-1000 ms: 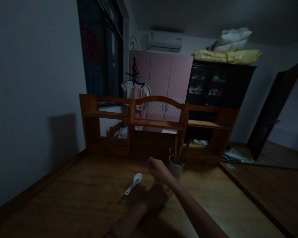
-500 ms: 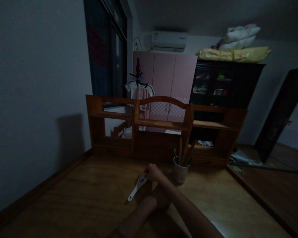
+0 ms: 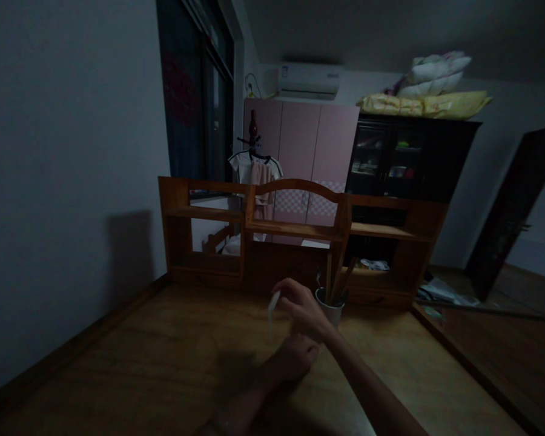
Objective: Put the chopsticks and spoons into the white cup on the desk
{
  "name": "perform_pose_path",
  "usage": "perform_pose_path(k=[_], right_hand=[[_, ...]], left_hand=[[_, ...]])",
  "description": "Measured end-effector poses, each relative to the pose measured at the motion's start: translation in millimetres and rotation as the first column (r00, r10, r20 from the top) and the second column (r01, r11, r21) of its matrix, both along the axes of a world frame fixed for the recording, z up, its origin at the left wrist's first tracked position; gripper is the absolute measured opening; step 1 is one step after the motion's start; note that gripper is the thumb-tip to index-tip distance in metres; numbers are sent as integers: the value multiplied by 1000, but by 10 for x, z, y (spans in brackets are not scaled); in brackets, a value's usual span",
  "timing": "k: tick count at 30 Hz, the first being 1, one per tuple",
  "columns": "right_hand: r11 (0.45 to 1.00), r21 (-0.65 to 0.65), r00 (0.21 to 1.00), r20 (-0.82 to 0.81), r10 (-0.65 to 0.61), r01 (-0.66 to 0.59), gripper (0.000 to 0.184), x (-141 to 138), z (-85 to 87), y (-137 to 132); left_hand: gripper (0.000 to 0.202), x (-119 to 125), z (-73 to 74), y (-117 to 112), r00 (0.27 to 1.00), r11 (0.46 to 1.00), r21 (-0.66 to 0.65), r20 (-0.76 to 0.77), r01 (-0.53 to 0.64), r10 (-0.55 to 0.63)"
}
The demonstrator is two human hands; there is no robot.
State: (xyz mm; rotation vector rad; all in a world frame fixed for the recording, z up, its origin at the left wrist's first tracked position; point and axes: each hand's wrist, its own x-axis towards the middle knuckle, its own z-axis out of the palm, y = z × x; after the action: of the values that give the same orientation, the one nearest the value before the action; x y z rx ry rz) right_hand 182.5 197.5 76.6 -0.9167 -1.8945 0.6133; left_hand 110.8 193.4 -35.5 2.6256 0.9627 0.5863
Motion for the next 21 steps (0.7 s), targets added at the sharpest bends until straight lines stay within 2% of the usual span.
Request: perform_pose_path(k=[2, 6, 12, 17, 21], right_hand=[[999, 7, 999, -17, -39, 39, 16, 99, 193, -94], [990, 104, 995, -33, -95, 98, 20, 365, 550, -205], [939, 253, 959, 101, -265, 233, 19, 912, 954, -167], [896, 319, 909, 180, -377, 309, 25, 1285, 1073, -66], [926, 248, 904, 250, -346, 286, 27, 1439, 1017, 6]], left_hand=[[30, 21, -18, 32, 1000, 999, -43, -22, 6, -7], [31, 50, -9, 85, 999, 994, -105, -42, 17, -21], [33, 33, 21, 76, 999, 992, -129, -31, 9, -13], [31, 33, 44, 60, 1000, 991, -136, -9, 19, -20], [29, 17, 83, 48, 999, 985, -167, 7, 41, -41]])
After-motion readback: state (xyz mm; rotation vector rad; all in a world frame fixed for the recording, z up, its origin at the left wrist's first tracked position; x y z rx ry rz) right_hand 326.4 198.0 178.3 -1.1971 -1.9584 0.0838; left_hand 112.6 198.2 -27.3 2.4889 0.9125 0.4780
